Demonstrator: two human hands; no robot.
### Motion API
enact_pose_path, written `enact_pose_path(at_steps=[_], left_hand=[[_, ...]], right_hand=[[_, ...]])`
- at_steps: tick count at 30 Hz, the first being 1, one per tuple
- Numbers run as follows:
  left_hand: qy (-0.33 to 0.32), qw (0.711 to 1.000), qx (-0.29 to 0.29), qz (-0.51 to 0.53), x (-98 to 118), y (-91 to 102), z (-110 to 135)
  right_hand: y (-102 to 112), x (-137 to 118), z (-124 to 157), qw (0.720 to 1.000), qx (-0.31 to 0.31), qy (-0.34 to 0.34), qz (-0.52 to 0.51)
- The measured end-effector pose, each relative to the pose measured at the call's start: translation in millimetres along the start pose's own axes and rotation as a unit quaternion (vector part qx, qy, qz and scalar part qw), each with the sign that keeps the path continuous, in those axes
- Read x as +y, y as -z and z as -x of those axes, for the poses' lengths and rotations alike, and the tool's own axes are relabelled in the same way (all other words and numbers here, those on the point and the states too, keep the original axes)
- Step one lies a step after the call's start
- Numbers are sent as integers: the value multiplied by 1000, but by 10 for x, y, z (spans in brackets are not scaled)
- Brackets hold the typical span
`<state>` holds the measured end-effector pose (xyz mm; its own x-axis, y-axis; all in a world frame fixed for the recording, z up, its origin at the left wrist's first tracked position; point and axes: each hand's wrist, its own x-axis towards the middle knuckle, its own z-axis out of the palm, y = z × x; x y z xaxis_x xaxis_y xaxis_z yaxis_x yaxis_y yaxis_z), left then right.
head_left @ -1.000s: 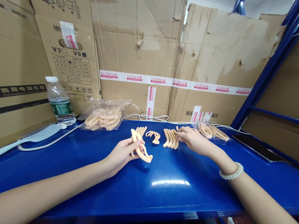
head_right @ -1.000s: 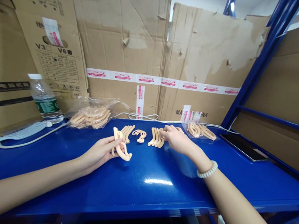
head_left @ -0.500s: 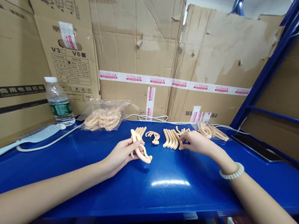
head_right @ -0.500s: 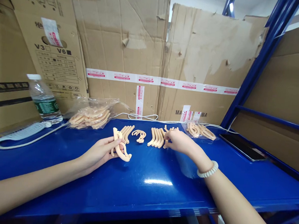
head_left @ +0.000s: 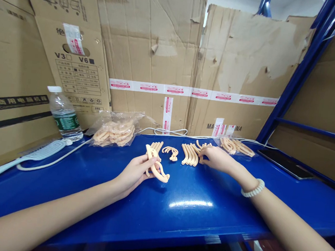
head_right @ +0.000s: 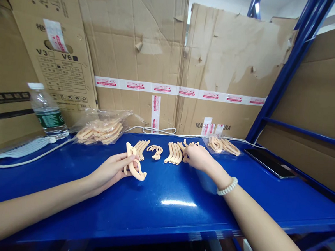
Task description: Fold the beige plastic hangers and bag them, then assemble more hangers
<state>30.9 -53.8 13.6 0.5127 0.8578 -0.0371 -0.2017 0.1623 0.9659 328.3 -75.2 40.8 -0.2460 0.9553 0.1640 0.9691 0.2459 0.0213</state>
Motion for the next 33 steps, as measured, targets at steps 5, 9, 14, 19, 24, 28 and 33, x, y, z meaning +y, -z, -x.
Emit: enact_pose_path(at_steps=[5,9,14,19,24,28,33], left_hand=[[2,1000,2,1,21,-23,7],[10,1000,9,-3,44,-50,30],[-18,999,-23,-32,34,-52,59],[-51,994,-72,-68,-28,-25,40],[-51,993,-64,-90,-31,-40,54],[-71,988,-54,-127,1,-56,79],[-97,979,-65,-170,-14,-29,79]], right_hand=[[34,-7,31,1000,5,23,-9],[77,-130,54,997,33,55,-34],[85,-619,149,950,151,238,-137],[-11,-995,232,920,115,357,-115],[-66,-945,214,935,109,329,-71],[-65,-915,222,939,119,311,-89],[-42,-968,255,921,164,268,-232]])
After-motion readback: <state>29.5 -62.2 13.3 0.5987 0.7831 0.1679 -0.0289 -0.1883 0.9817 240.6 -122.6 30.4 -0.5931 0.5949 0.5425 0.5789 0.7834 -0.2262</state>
